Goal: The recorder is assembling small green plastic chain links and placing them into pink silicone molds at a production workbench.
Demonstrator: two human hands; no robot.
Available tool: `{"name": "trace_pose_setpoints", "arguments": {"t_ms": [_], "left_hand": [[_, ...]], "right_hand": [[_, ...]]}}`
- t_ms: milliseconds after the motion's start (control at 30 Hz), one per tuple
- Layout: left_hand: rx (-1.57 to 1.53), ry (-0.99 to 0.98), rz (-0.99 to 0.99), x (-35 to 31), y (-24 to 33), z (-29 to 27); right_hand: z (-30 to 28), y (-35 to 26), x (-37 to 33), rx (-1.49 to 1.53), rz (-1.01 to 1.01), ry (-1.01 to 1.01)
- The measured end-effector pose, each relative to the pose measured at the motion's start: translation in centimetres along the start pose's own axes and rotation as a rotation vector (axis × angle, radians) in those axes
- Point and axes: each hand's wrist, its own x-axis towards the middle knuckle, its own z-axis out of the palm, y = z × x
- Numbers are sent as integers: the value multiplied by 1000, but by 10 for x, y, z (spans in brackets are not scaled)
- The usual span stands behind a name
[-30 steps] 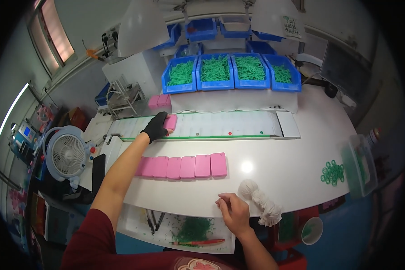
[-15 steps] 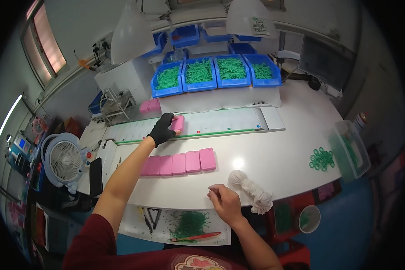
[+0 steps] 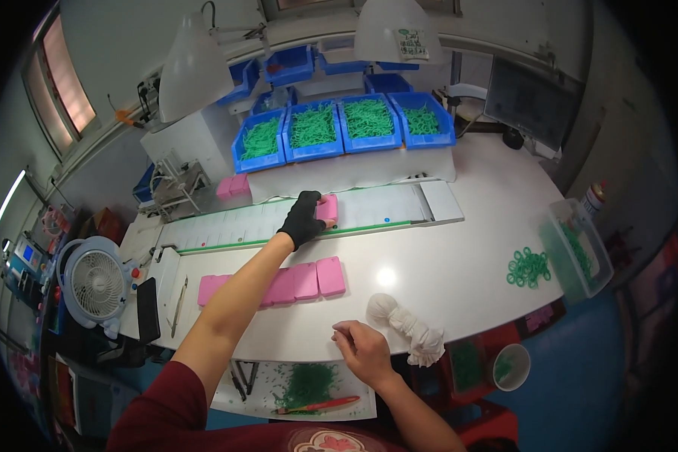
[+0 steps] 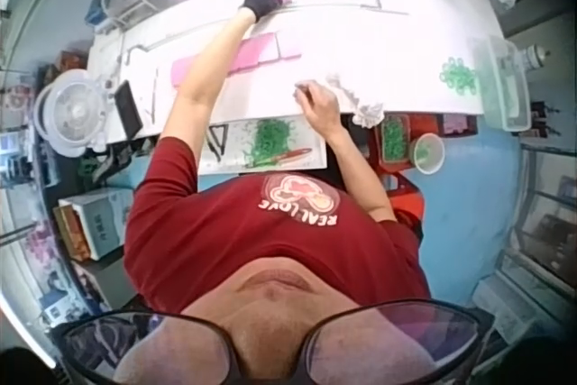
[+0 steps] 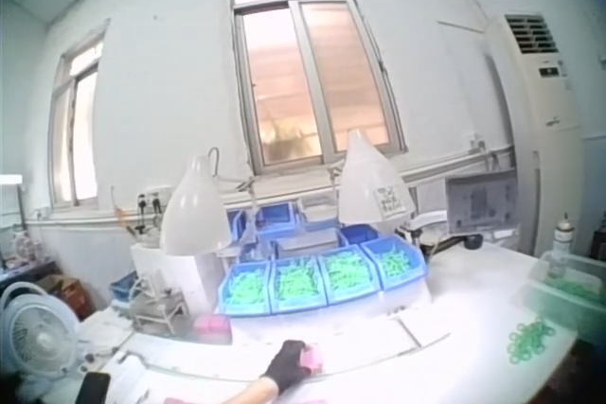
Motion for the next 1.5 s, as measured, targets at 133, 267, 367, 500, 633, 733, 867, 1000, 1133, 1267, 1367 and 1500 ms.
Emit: {"name": "trace_pose_setpoints", "arguments": {"t_ms": [133,267,367,500,633,733,867,1000,1133,1267,1367,1500], "left_hand": [[78,66,27,1,-20,12],[90,110,28,-1,-28,6],[113,73,8,-3,-34,-2],[153,93,-63,-15,-42,-12],[280,320,146,-39,-3,-21],[486,53,66,-72,47,-19],[808,-59,38,-98,94,7],[438,-180,163,-133,116,20],[-32,-55,407,-190,107,4],[-335,-63,306,-239,114,-35],[-391,-54,252,-264,113,-52],[-408,-58,198,-279,109,-54]], "right_hand": [[1,0,0,7,-17,6],[-1,-2,1,-35,-49,0],[-2,-5,0,-21,-42,16],[-1,-3,2,-6,-60,25],[-4,-3,5,-5,-36,28],[1,-3,8,-20,-68,24],[2,-4,2,109,16,9],[-4,-4,-16,324,139,144],[-26,-25,-31,469,260,193],[-25,-55,-30,619,505,-35],[-5,-62,-22,794,668,-300],[9,-61,-17,960,768,-409]]}}
